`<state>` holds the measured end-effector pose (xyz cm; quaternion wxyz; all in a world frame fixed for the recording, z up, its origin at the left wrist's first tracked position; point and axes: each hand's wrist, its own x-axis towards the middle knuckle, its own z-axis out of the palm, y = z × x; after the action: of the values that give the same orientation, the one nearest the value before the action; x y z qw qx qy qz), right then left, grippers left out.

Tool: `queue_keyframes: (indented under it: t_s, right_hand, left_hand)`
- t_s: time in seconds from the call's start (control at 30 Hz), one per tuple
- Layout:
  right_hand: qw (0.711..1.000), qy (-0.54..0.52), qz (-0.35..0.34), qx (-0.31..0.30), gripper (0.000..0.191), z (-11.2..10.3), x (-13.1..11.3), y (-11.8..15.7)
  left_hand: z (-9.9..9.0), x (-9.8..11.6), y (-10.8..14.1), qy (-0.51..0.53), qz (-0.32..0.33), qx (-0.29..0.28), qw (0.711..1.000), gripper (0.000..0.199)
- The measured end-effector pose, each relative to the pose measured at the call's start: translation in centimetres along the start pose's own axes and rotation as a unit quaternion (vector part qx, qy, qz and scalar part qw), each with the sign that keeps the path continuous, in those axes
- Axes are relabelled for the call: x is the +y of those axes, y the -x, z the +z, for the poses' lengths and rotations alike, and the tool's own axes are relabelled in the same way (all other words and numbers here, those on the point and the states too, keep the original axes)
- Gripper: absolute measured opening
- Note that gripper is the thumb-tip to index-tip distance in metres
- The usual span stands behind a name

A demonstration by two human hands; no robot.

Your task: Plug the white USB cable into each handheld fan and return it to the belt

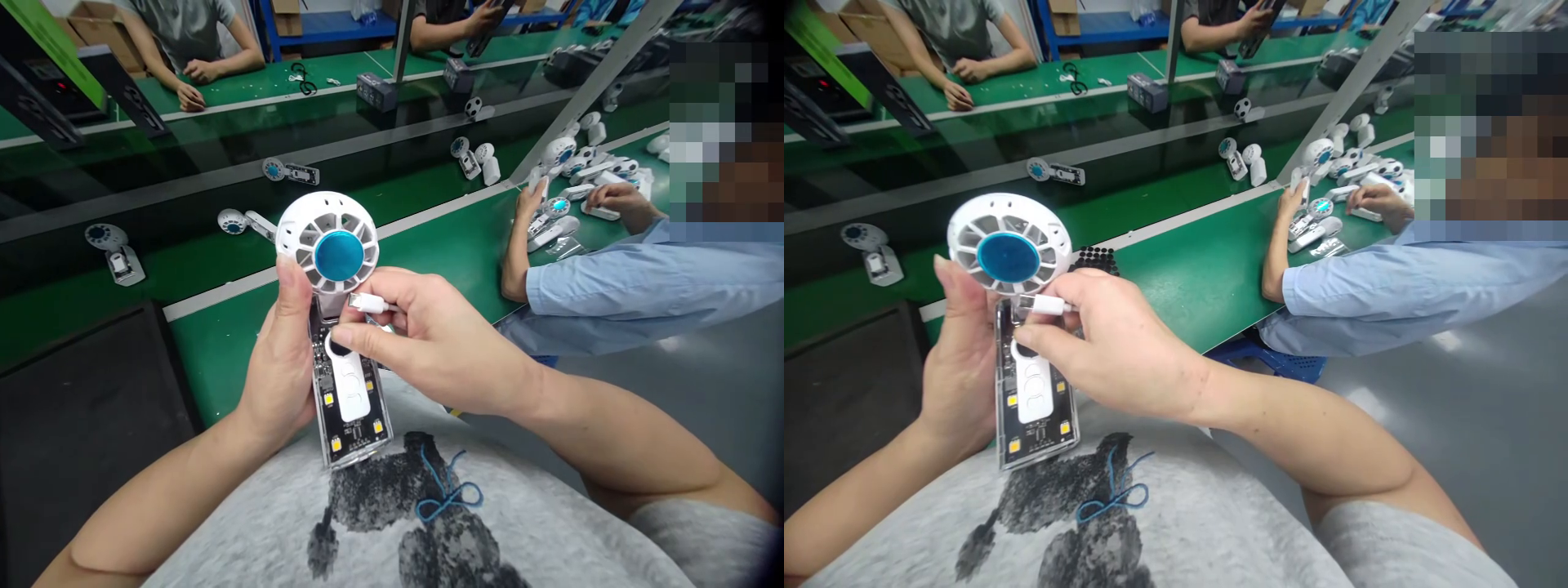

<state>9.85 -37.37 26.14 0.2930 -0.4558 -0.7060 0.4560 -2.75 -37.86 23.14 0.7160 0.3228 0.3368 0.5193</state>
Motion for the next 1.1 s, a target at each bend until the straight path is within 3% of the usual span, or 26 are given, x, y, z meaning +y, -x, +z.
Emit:
queue_keyframes:
  t_s: [0.2, 0.33, 0.5, 0.6, 0.73, 0.8, 0.97, 1.1]
  right_hand:
    - [0.999, -0.038, 0.016, -0.008, 0.011, 0.2, 0.1, -0.3]
    - [0.993, -0.104, 0.057, -0.014, 0.011, 0.6, 0.9, -0.8]
    - [0.948, -0.296, 0.108, -0.051, 0.021, 0.7, 1.9, -1.3]
    - [0.934, -0.330, 0.124, -0.056, 0.019, 0.3, 2.0, -1.0]
    - [0.987, -0.151, -0.001, 0.055, 0.009, 0.1, 1.9, 0.4]
    - [0.991, -0.032, -0.084, 0.098, 0.017, 0.0, 2.1, 1.1]
    - [0.950, 0.122, -0.268, 0.100, 0.027, -1.4, 3.5, 1.2]
    - [0.885, 0.243, -0.383, 0.104, 0.040, -3.4, 4.5, 0.7]
  left_hand:
    - [-0.2, 0.2, -0.1, 0.024, 0.009, -0.024, 0.999, 0.054]
    - [-0.6, 0.0, -0.3, 0.010, 0.017, -0.012, 1.000, 0.052]
    - [-1.3, -0.4, -0.5, -0.011, -0.012, -0.028, 0.999, 0.053]
    - [-1.0, -0.1, -0.6, -0.007, -0.046, -0.032, 0.998, 0.054]
    - [0.0, 0.5, -0.8, -0.003, -0.036, 0.000, 0.999, 0.054]
    - [0.4, 0.6, -0.8, 0.004, -0.027, 0.019, 0.999, 0.052]
    - [1.7, 0.6, -1.3, 0.013, -0.034, 0.047, 0.998, 0.053]
    - [2.7, 0.2, -2.1, 0.011, -0.038, 0.046, 0.998, 0.054]
